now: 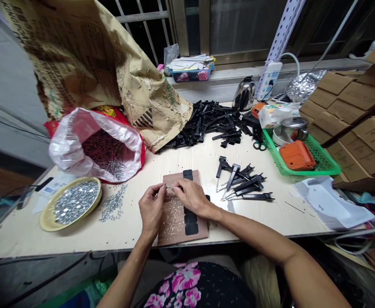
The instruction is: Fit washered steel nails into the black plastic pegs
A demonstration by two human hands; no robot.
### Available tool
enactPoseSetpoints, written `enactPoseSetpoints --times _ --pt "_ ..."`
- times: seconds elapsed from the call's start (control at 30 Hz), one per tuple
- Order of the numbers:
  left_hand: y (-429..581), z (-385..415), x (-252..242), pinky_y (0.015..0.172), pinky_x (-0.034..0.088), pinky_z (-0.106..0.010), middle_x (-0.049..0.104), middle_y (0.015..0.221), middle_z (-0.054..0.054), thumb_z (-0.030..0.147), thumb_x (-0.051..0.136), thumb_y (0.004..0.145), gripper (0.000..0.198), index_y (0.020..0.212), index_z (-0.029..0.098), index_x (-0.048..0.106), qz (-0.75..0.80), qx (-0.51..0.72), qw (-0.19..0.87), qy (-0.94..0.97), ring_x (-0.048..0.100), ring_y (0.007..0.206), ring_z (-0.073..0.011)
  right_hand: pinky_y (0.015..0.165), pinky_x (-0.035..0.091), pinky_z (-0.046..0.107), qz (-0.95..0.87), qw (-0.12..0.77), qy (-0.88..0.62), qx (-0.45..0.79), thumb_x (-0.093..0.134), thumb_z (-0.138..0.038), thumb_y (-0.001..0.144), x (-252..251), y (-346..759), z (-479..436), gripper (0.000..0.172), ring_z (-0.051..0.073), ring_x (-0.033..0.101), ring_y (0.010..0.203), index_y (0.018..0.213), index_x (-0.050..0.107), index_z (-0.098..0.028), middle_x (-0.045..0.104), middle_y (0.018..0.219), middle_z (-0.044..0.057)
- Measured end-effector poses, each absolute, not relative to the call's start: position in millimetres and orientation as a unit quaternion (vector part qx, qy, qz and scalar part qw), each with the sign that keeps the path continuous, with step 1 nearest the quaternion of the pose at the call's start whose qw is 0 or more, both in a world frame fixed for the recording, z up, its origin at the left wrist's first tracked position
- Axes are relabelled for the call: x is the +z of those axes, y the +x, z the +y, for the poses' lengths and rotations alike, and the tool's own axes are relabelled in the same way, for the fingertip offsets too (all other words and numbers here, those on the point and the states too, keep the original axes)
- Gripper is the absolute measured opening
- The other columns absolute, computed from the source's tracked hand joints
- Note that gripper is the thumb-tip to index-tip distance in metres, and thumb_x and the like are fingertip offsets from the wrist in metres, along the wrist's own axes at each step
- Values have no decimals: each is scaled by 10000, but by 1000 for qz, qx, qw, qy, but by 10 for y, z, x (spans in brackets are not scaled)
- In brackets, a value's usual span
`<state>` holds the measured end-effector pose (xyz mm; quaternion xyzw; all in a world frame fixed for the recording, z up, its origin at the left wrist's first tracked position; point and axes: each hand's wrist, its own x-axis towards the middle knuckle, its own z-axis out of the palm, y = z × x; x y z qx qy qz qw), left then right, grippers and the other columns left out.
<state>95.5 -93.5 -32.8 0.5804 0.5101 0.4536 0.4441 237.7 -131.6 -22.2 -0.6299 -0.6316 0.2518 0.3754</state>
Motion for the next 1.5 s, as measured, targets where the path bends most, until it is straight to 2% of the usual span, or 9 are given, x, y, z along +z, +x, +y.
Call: enactPoseSetpoints --times 0.1,0.23,0.5,0.7,0.97,1.13,1.27,1.43,1.5 --pt "990 -933 -338 726 475 -284 665 790 -39 391 652 766 310 950 142 660 506 447 505 538 609 728 -157 653 357 231 -626 380 -628 263 489 -306 917 -229 2455 -1296 196 119 538 729 796 584 -185 586 776 -8" --pt "1031 -939 -390 762 471 -290 660 770 -32 400 645 774 329 974 139 648 479 444 560 509 611 744 -151 670 360 235 -637 353 -643 237 505 -310 915 -207 2571 -1329 168 124 554 770 851 621 -207 617 841 -6" --pt "1078 -947 -377 734 471 -278 678 761 -36 404 707 704 356 934 135 676 489 423 570 506 611 723 -149 682 379 235 -653 319 -661 185 494 -327 928 -233 2636 -1399 173 129 578 836 908 625 -216 633 912 7" --pt "1073 -885 -406 674 470 -253 682 769 -17 361 753 656 369 945 142 685 471 416 619 471 601 641 -110 645 376 237 -674 295 -661 144 471 -328 938 -232 2624 -1449 187 135 588 824 954 622 -218 633 922 19" --pt "1068 -875 -412 668 484 -260 669 724 -12 377 741 675 348 910 126 687 454 361 640 503 593 619 -109 665 379 252 -730 240 -638 39 463 -266 931 -279 2674 -1494 174 153 567 853 999 610 -203 610 953 44" --pt "1086 -865 -413 640 473 -243 660 740 -8 375 731 687 330 902 128 685 462 357 625 518 571 599 -98 677 380 262 -735 220 -641 31 345 -298 984 -263 2692 -1513 297 155 569 824 949 621 -196 616 888 47" --pt "1091 -860 -386 649 464 -245 664 757 -13 386 711 707 308 891 140 690 470 346 589 559 579 626 -111 632 378 231 -712 263 -640 118 406 -321 967 -295 2707 -1525 224 129 579 790 1048 582 -207 630 933 29" --pt "1094 -876 -352 653 463 -255 669 776 -22 396 690 724 289 880 153 692 468 334 566 591 581 646 -126 614 361 242 -733 244 -631 70 372 -290 976 -315 2738 -1519 263 140 562 787 969 616 -192 599 927 54" --pt "1095 -876 -348 652 462 -256 672 783 -29 400 692 723 289 872 153 692 465 332 560 600 581 651 -130 604 366 236 -723 258 -632 104 388 -306 972 -303 2751 -1514 253 133 559 761 962 613 -191 597 909 45"
